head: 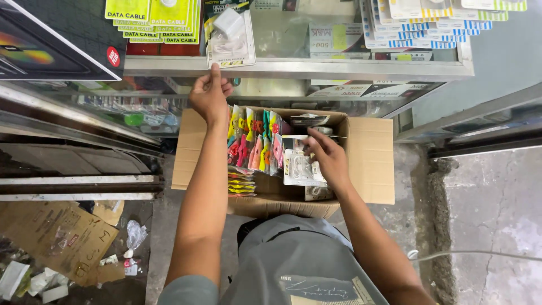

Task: Sorting and inspecting electronic accessories like charging heads and cables in a retail stock box.

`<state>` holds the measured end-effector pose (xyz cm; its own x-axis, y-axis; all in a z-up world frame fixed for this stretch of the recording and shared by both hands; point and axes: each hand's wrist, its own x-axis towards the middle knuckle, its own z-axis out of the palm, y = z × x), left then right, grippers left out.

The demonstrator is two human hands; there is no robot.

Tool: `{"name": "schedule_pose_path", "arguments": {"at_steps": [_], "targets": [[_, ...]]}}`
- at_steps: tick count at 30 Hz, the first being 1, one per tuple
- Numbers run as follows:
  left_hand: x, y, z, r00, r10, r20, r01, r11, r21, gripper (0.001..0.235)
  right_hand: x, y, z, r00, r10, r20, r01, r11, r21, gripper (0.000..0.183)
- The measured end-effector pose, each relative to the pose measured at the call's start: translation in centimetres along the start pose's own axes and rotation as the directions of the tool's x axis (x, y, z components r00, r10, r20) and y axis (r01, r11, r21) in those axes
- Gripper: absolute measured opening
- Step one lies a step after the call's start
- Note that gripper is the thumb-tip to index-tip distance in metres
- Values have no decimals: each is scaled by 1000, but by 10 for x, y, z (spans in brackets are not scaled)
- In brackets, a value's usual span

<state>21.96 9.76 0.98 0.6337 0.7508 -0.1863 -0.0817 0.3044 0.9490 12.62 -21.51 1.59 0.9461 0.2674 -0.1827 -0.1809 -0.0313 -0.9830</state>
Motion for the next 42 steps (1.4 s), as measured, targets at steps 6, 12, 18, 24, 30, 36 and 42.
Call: {"name": "schedule_pose_path", "arguments": {"at_steps": [6, 12, 18, 24, 30, 36, 42], "targets": [[-48, 34, 13, 571, 672, 473, -743, 177, 646, 56, -39, 27, -16, 991, 67, -114, -77, 993, -86, 39], [17, 27, 50, 714, 454, 534, -611, 30, 791, 44, -47, 31, -11, 993, 58, -105, -71, 990, -122, 36], [58, 18, 57, 663, 488, 568, -676, 64, 734, 43, -60, 29, -8, 982, 160, -99, -173, 974, -143, 34], [68, 7, 58, 607, 533, 590, -725, 65, 686, 47, -61, 44, -12, 974, 197, -107, -212, 966, -148, 33], [69, 12, 67, 670, 492, 555, -685, 122, 718, 48, -59, 49, -3, 971, 222, -85, -235, 952, -197, 34], [71, 12, 66, 649, 495, 578, -704, 105, 702, 48, -62, 70, -1, 959, 272, -78, -280, 952, -123, 36], [60, 25, 65, 681, 445, 581, -690, 124, 713, 50, -56, 83, -18, 938, 174, -299, -262, 921, -287, 29]]}}
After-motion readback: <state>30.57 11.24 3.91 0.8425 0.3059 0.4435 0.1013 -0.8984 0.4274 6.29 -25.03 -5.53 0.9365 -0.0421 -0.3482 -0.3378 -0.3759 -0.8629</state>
